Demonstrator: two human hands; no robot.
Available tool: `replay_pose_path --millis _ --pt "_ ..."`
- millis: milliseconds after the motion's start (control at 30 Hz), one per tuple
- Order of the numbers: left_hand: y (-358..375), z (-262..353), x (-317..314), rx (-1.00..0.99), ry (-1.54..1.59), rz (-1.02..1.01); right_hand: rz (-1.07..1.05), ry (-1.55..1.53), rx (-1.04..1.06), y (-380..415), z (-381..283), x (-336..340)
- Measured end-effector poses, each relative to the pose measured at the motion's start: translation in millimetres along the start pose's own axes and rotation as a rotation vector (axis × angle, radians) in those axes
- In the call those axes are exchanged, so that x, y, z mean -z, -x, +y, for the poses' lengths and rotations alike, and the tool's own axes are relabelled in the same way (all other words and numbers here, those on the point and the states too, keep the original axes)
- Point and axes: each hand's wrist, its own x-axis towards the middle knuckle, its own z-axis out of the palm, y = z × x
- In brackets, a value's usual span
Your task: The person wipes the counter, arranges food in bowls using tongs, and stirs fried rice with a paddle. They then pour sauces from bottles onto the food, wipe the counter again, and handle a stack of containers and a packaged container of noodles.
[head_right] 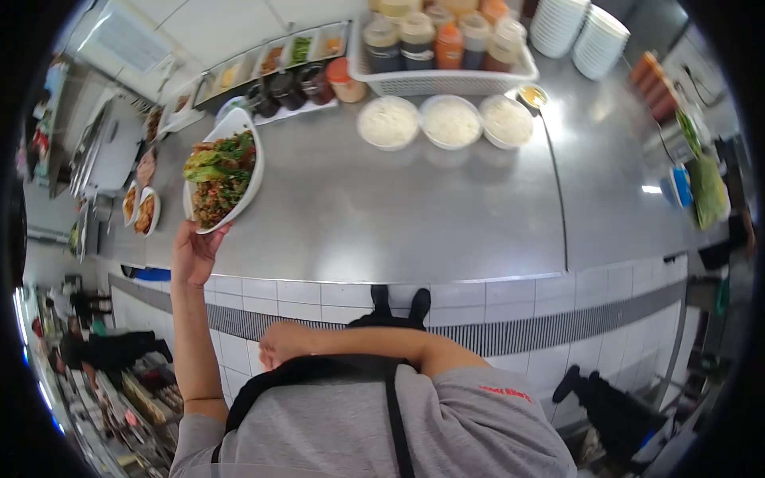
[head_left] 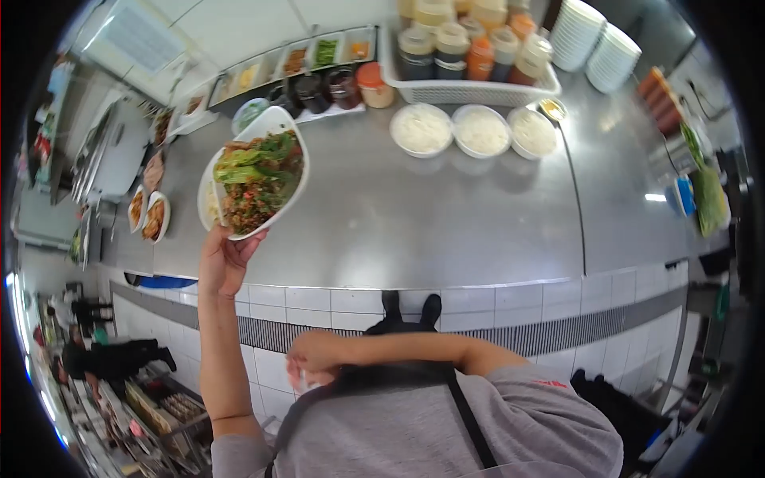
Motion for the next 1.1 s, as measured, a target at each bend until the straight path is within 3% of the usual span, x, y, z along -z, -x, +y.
replay_pose_path --millis 67,100,133,167,200,233,300,333,400,533,600,633,700,733,767,800,867,900,967,1033,1100 --pt "6.6 6.5 6.1 0.001 -0.026 0.030 -0.279 0.210 0.140 -10.8 29.0 7.1" --pt "8.5 9.9 15.0 0.022 -0.040 0.025 -0.638 0.156 -0.046 -21.5 -12.5 74.3" --pt "9.1 11.1 23.3 -0.003 -0.027 0.052 0.142 -0.090 0.193 6.4 -48.5 118.1" --pt "9.9 12.2 30.1 0.003 -0.032 0.038 0.246 -0.045 -0.139 7.6 -26.5 141.7" --pt "11.2 13.2 33.8 0.012 -0.038 0.015 0.404 -0.417 -0.470 11.2 -49.5 175.9" --pt "12.2 15.3 32.0 0.013 -0.025 0.038 0.617 -0.351 -0.459 9.9 -41.1 196.5" --pt "10.0 7.0 29.9 -0.006 0.009 0.063 0.943 -0.636 -0.294 -4.8 -69.5 215.5" --pt "8.3 -0.3 29.7 -0.006 0.025 0.087 0.937 -0.621 -0.295 -15.0 -67.7 222.5" --pt "1.0 -17.6 33.3 0.004 0.075 0.059 1.069 -0.567 -0.004 -35.8 -54.6 240.1" --pt "-7.5 -37.2 28.6 0.121 0.046 -0.079 0.924 -0.455 -0.008 -59.2 -49.3 279.9" --pt "-11.3 -47.2 26.7 0.151 0.050 -0.117 0.615 -0.817 -0.157 -63.0 -46.3 285.0" --pt "-14.2 -50.2 26.0 0.152 0.082 -0.140 0.621 -1.096 -0.087 -58.3 -43.4 272.5" --pt "-20.8 -55.1 21.9 0.162 0.103 -0.153 0.276 -0.977 0.576 -37.2 -44.5 237.0" --pt "-24.3 -58.0 19.2 0.162 0.124 -0.138 0.697 -0.517 0.397 -28.4 40.9 214.6" --pt "-29.0 -62.2 18.0 0.168 0.142 -0.137 0.766 -1.277 0.201 -15.8 12.6 191.0" --pt "-35.1 -64.6 15.6 0.180 0.137 -0.180 0.846 -1.117 0.122 4.9 57.4 166.4" --pt "-45.5 -68.9 13.4 0.135 0.098 -0.155 0.663 0.073 -0.362 23.2 -37.7 156.9" --pt "-52.0 -70.3 14.6 0.130 0.021 -0.188 0.708 0.081 -0.373 37.9 -49.7 151.1" --pt "-58.6 -61.2 5.2 0.191 -0.048 -0.313 0.895 -0.755 -0.294 72.9 -64.7 139.2" --pt "-64.3 -66.2 -3.7 0.297 -0.173 -0.437 1.015 -0.646 -0.291 118.7 -80.3 145.2" --pt "-61.1 -79.2 -31.5 0.364 -0.158 -0.531 1.154 -0.605 -0.424 166.8 -98.9 154.0"
